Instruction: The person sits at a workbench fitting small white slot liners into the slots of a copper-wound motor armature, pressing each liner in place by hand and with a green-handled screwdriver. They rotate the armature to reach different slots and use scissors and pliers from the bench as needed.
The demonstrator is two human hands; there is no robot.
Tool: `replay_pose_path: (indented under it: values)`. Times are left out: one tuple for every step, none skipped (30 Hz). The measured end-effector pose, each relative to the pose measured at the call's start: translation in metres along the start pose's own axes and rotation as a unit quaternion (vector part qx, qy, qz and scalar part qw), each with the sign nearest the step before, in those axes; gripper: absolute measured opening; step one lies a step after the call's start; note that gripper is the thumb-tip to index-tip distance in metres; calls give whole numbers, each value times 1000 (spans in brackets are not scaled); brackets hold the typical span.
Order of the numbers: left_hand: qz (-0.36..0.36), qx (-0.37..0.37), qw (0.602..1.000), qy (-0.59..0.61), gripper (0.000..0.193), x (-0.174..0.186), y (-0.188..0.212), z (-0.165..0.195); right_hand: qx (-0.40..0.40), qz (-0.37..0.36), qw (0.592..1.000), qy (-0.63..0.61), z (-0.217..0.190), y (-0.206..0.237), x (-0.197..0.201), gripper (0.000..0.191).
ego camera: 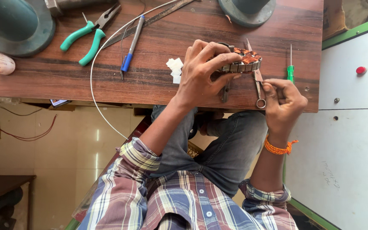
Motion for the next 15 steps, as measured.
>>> replay_pose_path:
  values:
    - [-1,-4,1000,-6,40,-1,1,0,4,-1,1000,10,-2,-1,2,12]
    - [3,-4,1000,-4,39,-2,2,-1,21,-7,1000,3,-6,-1,3,13]
    - [7,-5,1000,-2,38,-2,3,-2,37,-13,999,-4,-12,-3,4,13]
    - [11,-6,1000,1,38,-2,4,-2,53,-19,998,-12,-18,-5,5,14]
    - [13,-5,1000,1,37,-2,4,-2,68,-15,998,8,-24,-8,8,15]
    - [15,-3,1000,0,37,-1,4,-2,83,-11,996,28,-31,-11,9,16]
    - [18,-1,1000,-1,37,0,5,-1,99,-8,994,46,-38,-14,10,16]
    - [20,-3,1000,-2,36,0,5,0,122,-18,991,49,-47,-17,8,17]
    - [23,-3,1000,-4,36,0,5,1,145,-30,988,50,-55,-21,5,18]
    - [27,-4,1000,-6,36,1,5,2,164,-39,984,50,-62,-24,1,18]
    - [28,-1,1000,-11,36,1,6,2,183,-47,981,51,-69,-28,-4,19]
    - [30,1,999,-15,35,1,7,2,199,-53,977,50,-75,-32,-8,17]
    - [32,4,999,-19,35,0,8,2,211,-56,974,54,-79,-36,-13,17]
    - [32,6,999,-21,35,0,10,2,223,-58,971,57,-83,-41,-18,17]
    - [32,7,999,-22,35,-1,11,1,232,-58,969,63,-86,-46,-23,19]
Point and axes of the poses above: each hand's wrist, its own y-axis away from the middle knuckle, its own x-axis out of the back of the hand, z = x × y, the point moved 10 cm from there along -y, towards the middle knuckle, and after that the axes turned 3 degrees about -x, right-handed, at the moved point
